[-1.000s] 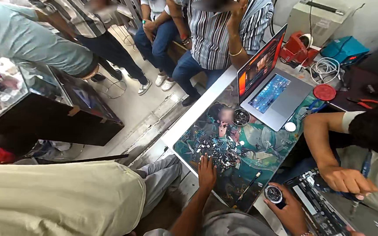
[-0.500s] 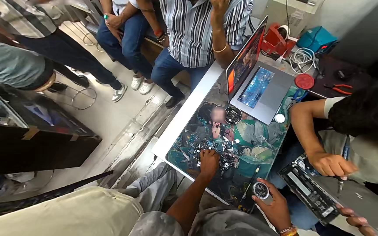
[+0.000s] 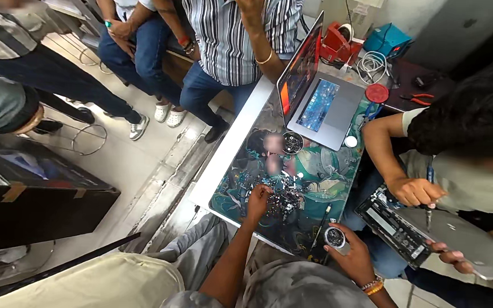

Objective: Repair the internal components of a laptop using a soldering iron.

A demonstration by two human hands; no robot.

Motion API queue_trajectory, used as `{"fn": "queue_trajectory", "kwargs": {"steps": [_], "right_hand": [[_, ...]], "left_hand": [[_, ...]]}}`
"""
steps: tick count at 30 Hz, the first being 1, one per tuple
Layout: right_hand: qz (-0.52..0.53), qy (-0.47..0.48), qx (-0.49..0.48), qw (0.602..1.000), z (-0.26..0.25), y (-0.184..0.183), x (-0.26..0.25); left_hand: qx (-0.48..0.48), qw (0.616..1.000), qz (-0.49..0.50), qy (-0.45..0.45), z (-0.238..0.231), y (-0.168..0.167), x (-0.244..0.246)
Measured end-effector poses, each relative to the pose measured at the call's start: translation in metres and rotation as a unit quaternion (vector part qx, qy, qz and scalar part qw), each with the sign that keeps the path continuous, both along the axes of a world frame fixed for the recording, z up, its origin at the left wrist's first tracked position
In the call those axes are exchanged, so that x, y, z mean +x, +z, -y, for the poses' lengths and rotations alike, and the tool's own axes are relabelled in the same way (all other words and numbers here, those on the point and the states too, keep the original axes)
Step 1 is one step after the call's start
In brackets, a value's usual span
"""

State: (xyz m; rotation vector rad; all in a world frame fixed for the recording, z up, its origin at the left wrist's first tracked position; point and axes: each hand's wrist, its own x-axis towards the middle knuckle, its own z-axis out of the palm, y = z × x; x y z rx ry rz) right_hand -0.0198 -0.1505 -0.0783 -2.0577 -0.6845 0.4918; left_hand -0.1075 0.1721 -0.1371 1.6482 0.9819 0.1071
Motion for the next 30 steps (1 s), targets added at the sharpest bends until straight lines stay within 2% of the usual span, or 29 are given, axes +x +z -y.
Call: {"fn": "queue_trajectory", "kwargs": {"steps": [2, 4, 7, 11, 16, 24, 30], "right_hand": [[0.002, 0.0, -0.002, 1.0, 0.005, -0.002, 0.0], [0.0, 0.001, -0.007, 1.0, 0.008, -0.003, -0.001], [-0.002, -0.001, -0.002, 1.0, 0.011, -0.003, -0.004], [-0.009, 0.001, -0.01, 1.0, 0.013, -0.002, -0.005], [-0.006, -0.006, -0.019, 1.0, 0.017, 0.002, -0.005], [-0.01, -0.025, -0.008, 1.0, 0.027, -0.004, -0.006], [-0.013, -0.005, -0.019, 1.0, 0.021, -0.002, -0.004]], "left_hand": [[-0.012, 0.999, 0.017, 0.046, -0.002, -0.003, -0.008], [0.011, 0.999, 0.005, 0.05, -0.001, -0.005, -0.016], [0.072, 0.994, -0.067, -0.039, 0.009, 0.014, -0.016], [0.175, 0.959, -0.141, -0.172, 0.009, 0.004, 0.009], [0.261, 0.91, -0.171, -0.275, 0.011, -0.002, 0.029], [0.265, 0.901, -0.167, -0.301, 0.022, -0.003, 0.022], [0.249, 0.886, -0.213, -0.328, 0.033, -0.001, 0.02]]}}
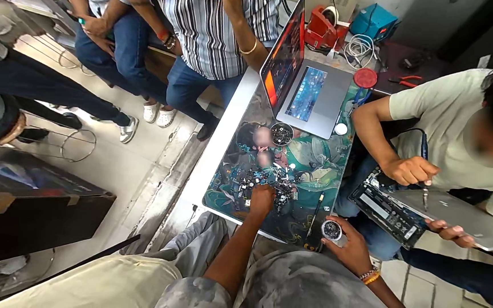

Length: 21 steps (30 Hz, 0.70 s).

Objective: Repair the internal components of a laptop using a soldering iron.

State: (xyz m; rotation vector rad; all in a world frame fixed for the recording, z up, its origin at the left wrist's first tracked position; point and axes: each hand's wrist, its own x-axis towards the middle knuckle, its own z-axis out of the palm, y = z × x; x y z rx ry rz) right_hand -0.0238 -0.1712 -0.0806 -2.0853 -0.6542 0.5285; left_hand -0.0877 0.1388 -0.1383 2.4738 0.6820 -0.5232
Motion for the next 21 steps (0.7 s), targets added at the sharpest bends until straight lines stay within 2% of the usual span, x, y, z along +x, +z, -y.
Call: {"fn": "queue_trajectory", "kwargs": {"steps": [6, 11, 13, 15, 17, 19, 21], "right_hand": [[0.003, 0.001, -0.002, 1.0, -0.006, 0.003, 0.007], [0.004, 0.004, 0.004, 1.0, -0.005, 0.002, 0.007], [0.005, 0.001, 0.005, 1.0, -0.006, 0.002, 0.006], [0.007, -0.005, 0.007, 1.0, -0.006, 0.003, 0.005], [0.004, -0.009, 0.007, 1.0, -0.004, 0.004, 0.004], [0.002, -0.012, 0.007, 1.0, -0.003, 0.004, 0.002], [-0.001, -0.01, 0.007, 1.0, -0.002, 0.002, 0.001]], "left_hand": [[0.049, 0.999, -0.013, -0.02, 0.013, 0.002, 0.003], [0.042, 0.995, -0.062, -0.061, 0.018, 0.01, 0.012], [0.035, 0.996, -0.053, -0.058, 0.016, 0.007, 0.009], [0.0, 0.999, -0.033, -0.01, 0.011, 0.002, 0.005], [-0.091, 0.99, -0.007, 0.103, 0.006, 0.007, 0.001], [-0.178, 0.956, 0.04, 0.229, 0.003, 0.011, -0.007], [-0.277, 0.899, 0.087, 0.326, 0.003, 0.006, -0.017]]}}
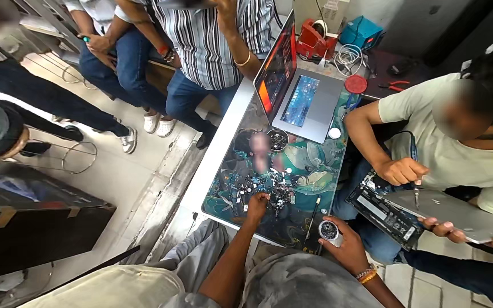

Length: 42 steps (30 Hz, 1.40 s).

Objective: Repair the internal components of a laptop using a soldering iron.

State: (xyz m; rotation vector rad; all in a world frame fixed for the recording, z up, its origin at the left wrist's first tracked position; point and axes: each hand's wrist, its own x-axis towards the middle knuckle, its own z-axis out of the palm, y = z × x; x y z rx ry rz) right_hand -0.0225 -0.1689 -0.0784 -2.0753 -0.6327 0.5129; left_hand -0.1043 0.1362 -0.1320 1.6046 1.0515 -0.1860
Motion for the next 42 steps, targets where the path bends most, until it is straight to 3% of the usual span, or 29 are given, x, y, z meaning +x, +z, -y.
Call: {"fn": "queue_trajectory", "kwargs": {"steps": [4, 7, 10, 12, 16, 19, 24, 28, 31, 34, 38, 42], "right_hand": [[0.001, 0.01, -0.001, 1.0, -0.004, -0.003, -0.001], [0.004, 0.02, -0.006, 1.0, -0.012, -0.004, 0.0], [0.001, 0.037, -0.018, 0.999, -0.019, -0.003, 0.003], [0.008, 0.045, -0.008, 0.999, -0.026, -0.002, 0.004], [0.019, 0.044, 0.016, 0.999, -0.037, 0.004, 0.003], [0.029, 0.043, 0.026, 0.998, -0.039, 0.006, 0.004], [0.032, 0.045, 0.039, 0.998, -0.034, 0.002, 0.002], [0.018, 0.039, 0.036, 0.998, -0.026, -0.005, 0.0], [0.009, 0.034, 0.022, 0.999, -0.02, -0.006, 0.001], [0.008, 0.028, 0.018, 0.999, -0.016, -0.006, 0.002], [0.005, 0.021, 0.005, 1.0, -0.01, -0.006, 0.004], [0.006, 0.014, -0.004, 1.0, -0.009, -0.005, 0.005]], "left_hand": [[-0.239, 0.946, 0.129, 0.174, 0.002, -0.002, -0.013], [-0.296, 0.925, 0.197, 0.135, 0.008, 0.03, -0.013], [-0.213, 0.952, 0.214, -0.055, 0.025, 0.081, -0.001], [-0.129, 0.949, 0.205, -0.2, 0.04, 0.114, 0.009], [0.052, 0.89, 0.166, -0.421, 0.07, 0.145, 0.025], [0.136, 0.859, 0.138, -0.473, 0.085, 0.152, 0.028], [0.173, 0.853, 0.183, -0.457, 0.095, 0.137, 0.018], [0.123, 0.918, 0.203, -0.319, 0.08, 0.116, 0.013], [0.11, 0.973, 0.111, -0.168, 0.039, 0.076, 0.013], [0.174, 0.981, -0.015, -0.081, -0.003, 0.027, 0.004], [0.204, 0.965, -0.102, -0.13, -0.012, -0.004, -0.003], [0.207, 0.95, -0.101, -0.211, 0.004, -0.011, 0.002]]}}
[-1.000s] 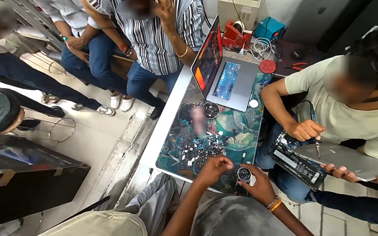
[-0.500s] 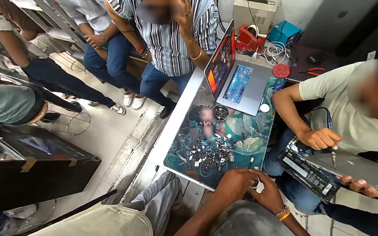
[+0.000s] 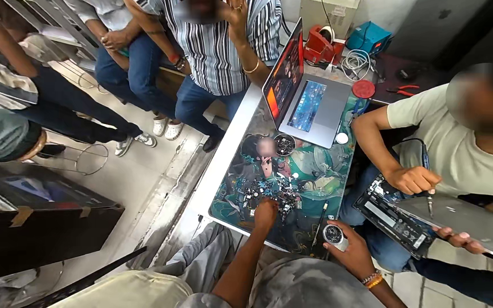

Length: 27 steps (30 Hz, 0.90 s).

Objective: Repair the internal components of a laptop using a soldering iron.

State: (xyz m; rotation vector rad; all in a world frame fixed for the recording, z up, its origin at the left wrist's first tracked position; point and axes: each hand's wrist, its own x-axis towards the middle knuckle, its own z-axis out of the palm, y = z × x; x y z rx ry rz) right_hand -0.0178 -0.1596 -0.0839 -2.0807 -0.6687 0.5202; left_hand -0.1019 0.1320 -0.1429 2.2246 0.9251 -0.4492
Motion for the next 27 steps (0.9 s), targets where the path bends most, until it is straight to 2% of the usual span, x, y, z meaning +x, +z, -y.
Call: {"fn": "queue_trajectory", "kwargs": {"steps": [3, 10, 18, 21, 24, 27], "right_hand": [[0.001, -0.001, -0.001, 1.0, -0.001, 0.002, 0.001], [0.009, 0.005, -0.001, 1.0, -0.001, 0.003, 0.003], [0.004, 0.007, 0.001, 1.0, -0.001, 0.005, 0.003], [0.006, 0.004, 0.0, 1.0, 0.002, 0.004, 0.004], [0.005, -0.002, -0.006, 1.0, 0.006, 0.003, 0.003], [0.001, -0.008, -0.005, 1.0, 0.008, 0.003, 0.001]], "left_hand": [[0.026, 0.999, 0.012, -0.023, 0.008, -0.006, 0.003], [0.104, 0.985, 0.012, -0.14, 0.012, -0.003, 0.009], [0.104, 0.979, -0.056, -0.163, 0.017, 0.001, 0.019], [0.084, 0.991, 0.005, -0.107, 0.016, -0.004, 0.013], [-0.009, 0.999, 0.04, 0.004, 0.011, 0.007, 0.01], [-0.086, 0.986, 0.088, 0.111, 0.0, 0.009, 0.0]]}}
